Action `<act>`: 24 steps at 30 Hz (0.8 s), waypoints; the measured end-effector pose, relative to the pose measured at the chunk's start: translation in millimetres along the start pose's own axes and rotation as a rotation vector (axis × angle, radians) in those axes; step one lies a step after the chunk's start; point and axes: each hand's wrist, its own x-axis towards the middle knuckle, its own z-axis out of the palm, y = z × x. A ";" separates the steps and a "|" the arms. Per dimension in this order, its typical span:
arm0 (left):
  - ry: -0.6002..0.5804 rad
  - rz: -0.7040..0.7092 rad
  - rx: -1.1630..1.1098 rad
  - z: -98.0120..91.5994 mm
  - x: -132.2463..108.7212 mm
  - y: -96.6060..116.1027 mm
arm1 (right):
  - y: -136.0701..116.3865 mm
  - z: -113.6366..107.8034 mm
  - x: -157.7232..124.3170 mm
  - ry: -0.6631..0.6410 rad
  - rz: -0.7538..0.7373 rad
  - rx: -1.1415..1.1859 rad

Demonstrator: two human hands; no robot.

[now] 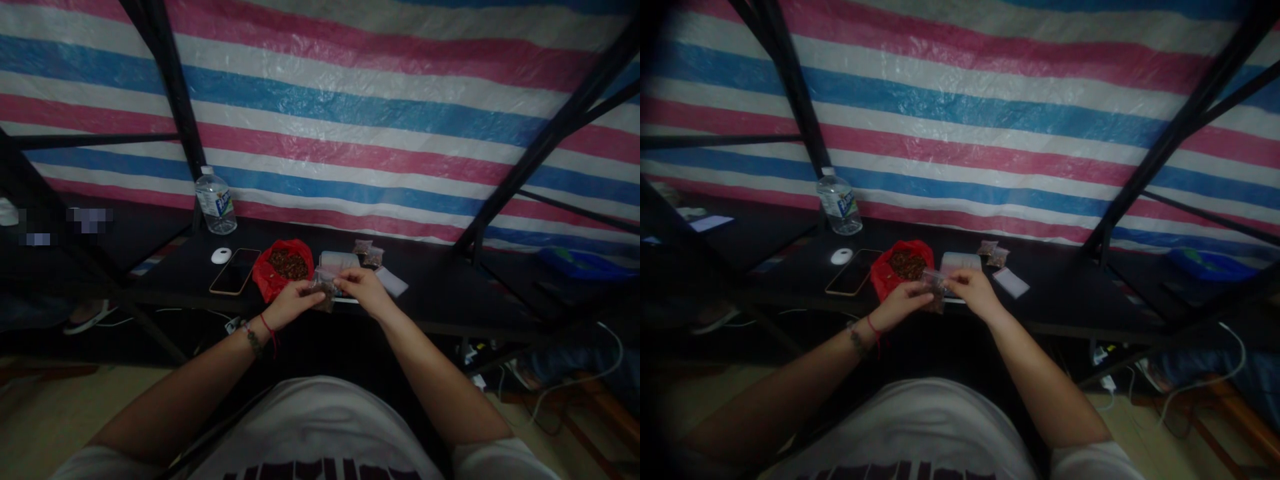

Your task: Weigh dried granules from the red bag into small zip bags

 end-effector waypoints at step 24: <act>0.327 0.166 0.320 -6.9 1.0 4.8 | 0.3 9.7 -5.3 0.118 -0.141 -0.136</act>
